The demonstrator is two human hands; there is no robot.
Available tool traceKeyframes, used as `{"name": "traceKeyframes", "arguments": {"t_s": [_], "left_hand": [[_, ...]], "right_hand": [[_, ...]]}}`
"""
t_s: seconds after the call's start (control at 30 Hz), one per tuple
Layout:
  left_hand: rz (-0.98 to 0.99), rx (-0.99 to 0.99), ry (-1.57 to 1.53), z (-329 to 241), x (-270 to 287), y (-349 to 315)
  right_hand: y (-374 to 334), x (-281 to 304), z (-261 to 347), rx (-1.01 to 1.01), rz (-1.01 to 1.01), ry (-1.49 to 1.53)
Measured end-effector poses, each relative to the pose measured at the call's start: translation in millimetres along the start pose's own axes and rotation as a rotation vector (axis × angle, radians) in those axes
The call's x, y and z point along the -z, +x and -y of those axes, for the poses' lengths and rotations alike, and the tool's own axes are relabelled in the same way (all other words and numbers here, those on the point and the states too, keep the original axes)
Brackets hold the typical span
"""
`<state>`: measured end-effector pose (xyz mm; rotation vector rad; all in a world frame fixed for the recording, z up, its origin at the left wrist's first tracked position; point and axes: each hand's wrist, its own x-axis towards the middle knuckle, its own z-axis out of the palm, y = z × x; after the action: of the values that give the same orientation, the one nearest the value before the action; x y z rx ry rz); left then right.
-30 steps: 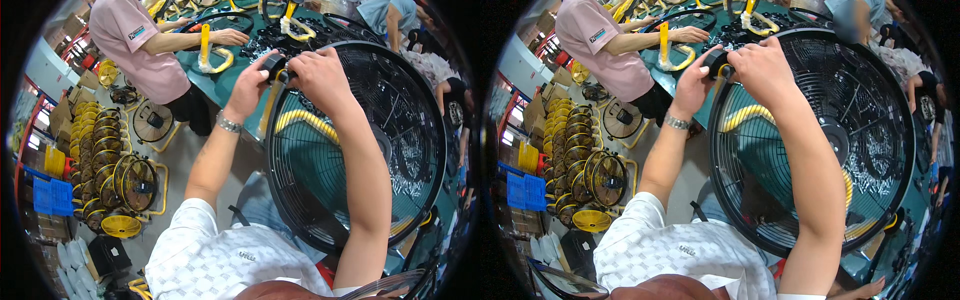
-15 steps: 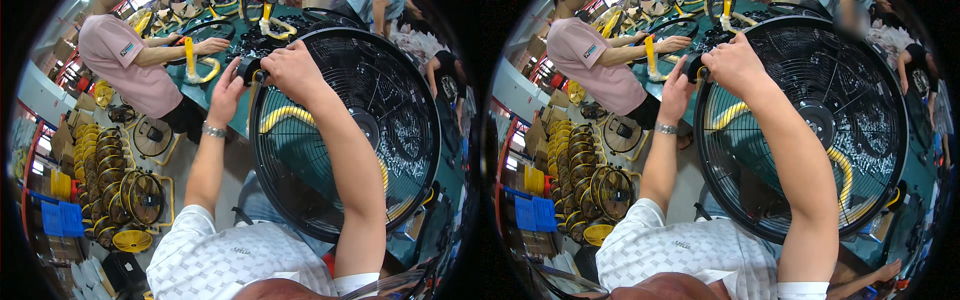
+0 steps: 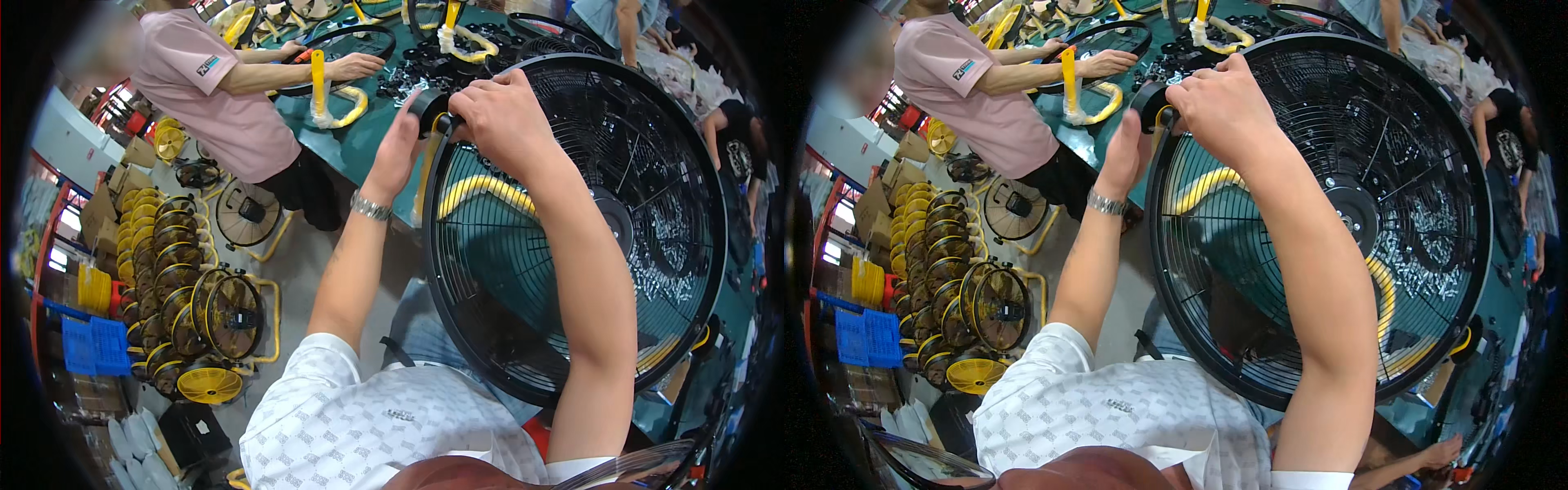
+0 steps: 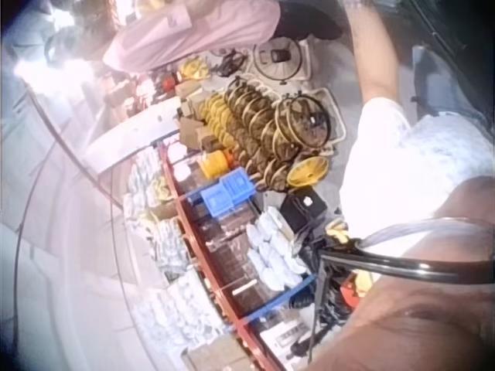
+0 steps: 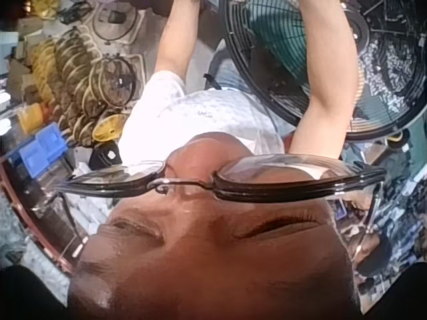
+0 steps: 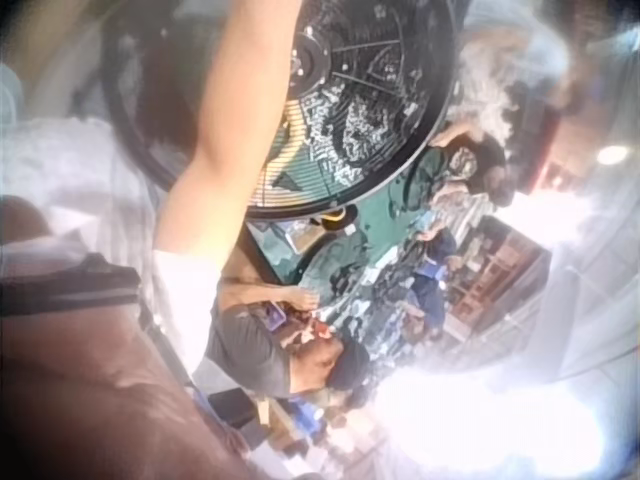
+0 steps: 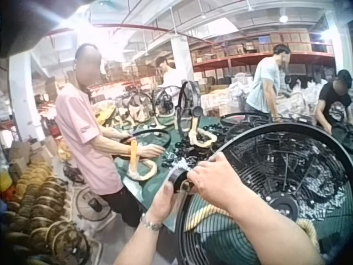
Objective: Manually assemble fan components by fitting the frame and motor housing together.
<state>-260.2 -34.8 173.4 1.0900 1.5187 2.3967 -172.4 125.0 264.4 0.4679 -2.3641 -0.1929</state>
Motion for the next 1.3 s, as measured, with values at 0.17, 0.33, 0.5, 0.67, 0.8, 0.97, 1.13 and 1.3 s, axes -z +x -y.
{"name": "traceKeyframes", "arguments": {"t_s": [0.17, 0.33, 0.5, 0.67, 0.8, 0.97, 1.13, 1.3], "left_hand": [[-0.222, 0.419, 0.567, -5, 43, 3], [-0.08, 0.048, 0.484, -51, -4, 69], [0.103, 0.002, 0.975, -56, -39, 81], [0.069, -0.246, 0.55, -31, -22, 26], [0.056, -0.254, 0.282, -38, -26, 12], [0.123, -0.54, 1.095, -70, -29, 59], [0.01, 0.084, 0.806, -39, -21, 53], [0.054, -0.158, 0.441, -26, -12, 31]], "right_hand": [[-1, 1, 0, -0.014, 0.023, 0.01], [-1, -3, -2, 0.016, -0.009, -0.002], [-2, -5, -6, 0.004, 0.002, 0.008], [-4, -6, -8, -0.009, -0.068, 0.033], [-7, -8, -10, -0.002, -0.022, 0.019], [-2, -7, -13, 0.022, -0.024, 0.067], [7, 17, 7, -0.075, 0.125, 0.027], [39, 69, 67, 0.099, 0.169, 0.144]]}}
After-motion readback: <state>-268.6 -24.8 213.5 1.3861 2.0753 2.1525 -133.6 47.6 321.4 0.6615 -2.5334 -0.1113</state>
